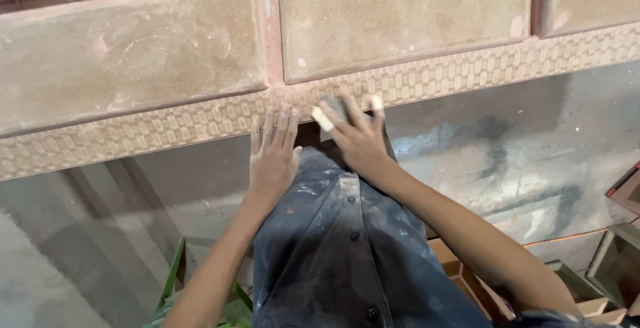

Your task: The person sands a large wooden door panel with a sanding block, moving across flat surfaces and along raised geometric edges. The person uses both hands to apply pressure and guide the sanding block along the contours of the panel.

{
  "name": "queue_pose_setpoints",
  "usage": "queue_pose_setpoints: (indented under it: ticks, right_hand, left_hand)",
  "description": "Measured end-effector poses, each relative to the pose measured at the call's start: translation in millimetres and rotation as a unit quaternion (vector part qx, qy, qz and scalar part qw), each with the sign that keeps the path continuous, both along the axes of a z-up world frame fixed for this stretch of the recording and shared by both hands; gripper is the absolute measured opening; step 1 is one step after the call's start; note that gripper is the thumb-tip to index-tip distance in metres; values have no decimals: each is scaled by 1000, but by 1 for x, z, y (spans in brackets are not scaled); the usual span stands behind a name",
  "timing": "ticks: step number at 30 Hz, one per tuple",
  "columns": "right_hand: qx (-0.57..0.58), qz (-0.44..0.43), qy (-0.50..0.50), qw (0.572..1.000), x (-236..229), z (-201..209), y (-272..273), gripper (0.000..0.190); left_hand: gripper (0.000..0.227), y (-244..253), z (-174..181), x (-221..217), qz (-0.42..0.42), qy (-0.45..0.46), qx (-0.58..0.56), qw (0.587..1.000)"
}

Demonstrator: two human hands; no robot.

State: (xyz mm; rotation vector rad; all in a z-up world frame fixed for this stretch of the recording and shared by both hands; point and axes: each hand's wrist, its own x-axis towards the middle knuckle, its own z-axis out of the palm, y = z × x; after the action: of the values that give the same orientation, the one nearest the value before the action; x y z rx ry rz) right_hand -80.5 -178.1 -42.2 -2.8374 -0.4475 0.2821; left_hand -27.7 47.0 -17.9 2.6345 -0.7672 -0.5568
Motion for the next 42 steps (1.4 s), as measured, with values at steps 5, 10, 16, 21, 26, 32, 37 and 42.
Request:
queue_pose_setpoints:
  ticks: [5, 10, 16, 21, 26, 32, 37, 42]
  right_hand:
    - [-49, 21, -17, 998, 6, 10, -25, 70]
    - [-6, 65, -35, 997, 25, 18, -8, 65]
    - [50, 48, 12, 998, 28, 22, -7, 63]
    - [180, 38, 128, 975, 34, 53, -38, 62]
    - [429, -340, 284, 787, 67, 90, -49, 47]
    - [564, -355, 341, 663, 73, 113, -73, 41]
    - [517, -422, 346, 660, 71, 112, -117, 45]
    - [441, -352, 126, 816, 38, 89, -181, 45]
  left_hand:
    - [81, 1, -1, -3, 2, 12, -11, 1000]
    - [84, -5, 4, -4, 30, 6, -15, 999]
    - [82, -1, 7, 3, 44, 8, -35, 998]
    - [68, -12, 21, 6, 72, 70, -120, 988]
    - [49, -53, 43, 32, 232, 235, -280, 902]
    - [30, -114, 57, 70, 300, 307, -311, 848]
    - [34, -138, 42, 80, 123, 163, -238, 950]
    - [69, -119, 5, 89, 107, -52, -139, 983]
